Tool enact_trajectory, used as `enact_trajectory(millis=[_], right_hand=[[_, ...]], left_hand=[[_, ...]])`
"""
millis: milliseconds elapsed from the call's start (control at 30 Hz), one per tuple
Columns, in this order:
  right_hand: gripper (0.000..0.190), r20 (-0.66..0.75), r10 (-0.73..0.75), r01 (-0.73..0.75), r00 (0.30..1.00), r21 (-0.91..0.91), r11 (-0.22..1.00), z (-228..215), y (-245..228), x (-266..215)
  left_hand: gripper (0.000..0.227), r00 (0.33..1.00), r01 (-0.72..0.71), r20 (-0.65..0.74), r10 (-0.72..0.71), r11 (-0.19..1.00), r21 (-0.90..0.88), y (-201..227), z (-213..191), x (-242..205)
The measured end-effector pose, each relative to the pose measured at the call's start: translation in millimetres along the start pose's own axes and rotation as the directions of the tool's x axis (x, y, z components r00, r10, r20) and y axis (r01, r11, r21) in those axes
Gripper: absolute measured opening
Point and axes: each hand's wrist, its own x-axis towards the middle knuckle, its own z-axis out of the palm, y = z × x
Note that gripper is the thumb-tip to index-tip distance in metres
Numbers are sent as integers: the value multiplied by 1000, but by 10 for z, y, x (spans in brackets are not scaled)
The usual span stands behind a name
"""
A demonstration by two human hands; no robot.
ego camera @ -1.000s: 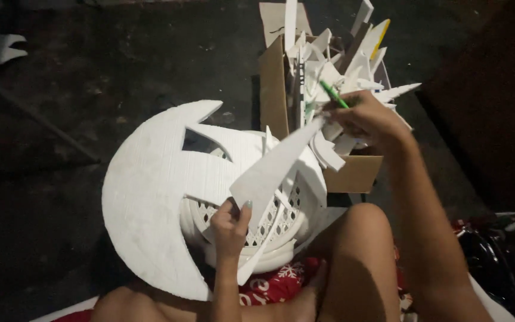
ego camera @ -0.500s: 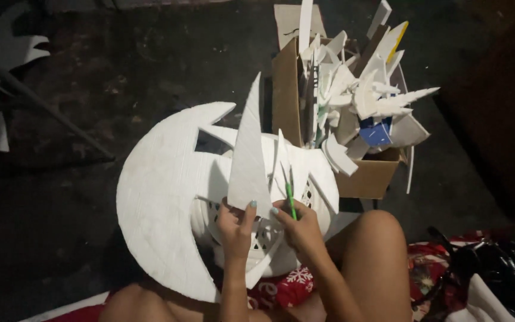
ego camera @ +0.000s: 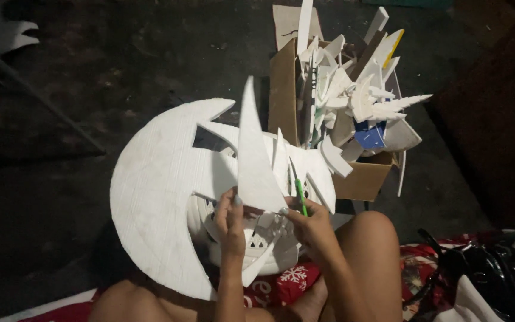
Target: Cutting out shapes from a large piece of white foam using a small utility knife.
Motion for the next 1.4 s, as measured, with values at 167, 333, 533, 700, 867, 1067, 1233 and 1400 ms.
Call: enact_trajectory(millis=[167,333,533,700,867,1067,1233,1400], right_hand=[[18,84,9,-4,996,-60,998,-152,-98,-8],[23,39,-2,4,999,-64,998,-345,-119,119],[21,-22,-27,28,999,21,999,-522,-38,182],[30,35,-62,64,997,-32,997,-454,40,123],[37,126,-113,154,986,-400,903,-584,169,-48],[54,217,-195,292,957,-732,615,-577,126,-215],[71,334,-252,418,908,-703,576,-324,-32,-198],[61,400,-224,458,889,-743,489,-183,-79,-148]], left_hand=[[38,994,107,-11,-107,993,58,-154,-40,-28],[42,994,104,-37,-101,988,116,-7,31,-48],[55,997,72,11,-74,991,117,-127,37,-36],[71,983,181,-30,-183,911,370,130,125,-34],[66,990,105,11,-141,787,607,-129,122,63],[63,986,-140,59,156,583,800,-177,192,93],[72,987,-112,24,160,570,814,-65,253,81],[72,999,42,-32,-28,662,749,-72,250,84]])
